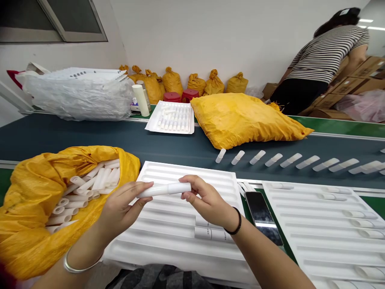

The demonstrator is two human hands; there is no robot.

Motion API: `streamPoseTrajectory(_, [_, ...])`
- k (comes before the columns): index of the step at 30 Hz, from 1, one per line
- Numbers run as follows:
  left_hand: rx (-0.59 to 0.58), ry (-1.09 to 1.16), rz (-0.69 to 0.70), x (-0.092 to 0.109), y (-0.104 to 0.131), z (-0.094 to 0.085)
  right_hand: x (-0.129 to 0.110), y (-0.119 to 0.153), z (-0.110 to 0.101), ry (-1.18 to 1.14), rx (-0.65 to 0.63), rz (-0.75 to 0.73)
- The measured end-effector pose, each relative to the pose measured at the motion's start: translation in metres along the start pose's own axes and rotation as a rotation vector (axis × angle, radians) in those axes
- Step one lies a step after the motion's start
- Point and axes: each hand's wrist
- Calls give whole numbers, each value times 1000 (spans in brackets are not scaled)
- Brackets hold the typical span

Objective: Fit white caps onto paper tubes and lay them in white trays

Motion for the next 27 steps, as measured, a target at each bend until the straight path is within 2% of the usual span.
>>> streamPoseTrajectory(4, [-20, 17, -32, 2, 3, 1, 3, -1, -2, 182, 55, -51])
streamPoseTrajectory(9, [-36, 3, -32, 3, 6, 3, 2, -2, -5, 227, 61, -31])
streamPoseTrajectory(13, [-21, -10, -3, 3, 6, 4, 0, -2, -4, 95, 34, 42])
streamPoseTrajectory(17, [16, -61, 114, 5, 3, 6, 0, -4, 0, -131, -14, 139])
streamPoseTrajectory(20, [-8, -93, 184, 6, 1, 9, 1, -5, 3, -196, -61, 177])
streamPoseTrajectory(27, [-56, -38, 115, 9, 7, 19, -11, -1, 12, 87, -52, 35])
Point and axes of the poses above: each hand's wrist, its own y-axis away from the middle knuckle, its own z-axis out of the palm, x = y × z, and after that the axes turned 2 degrees about y, right-handed
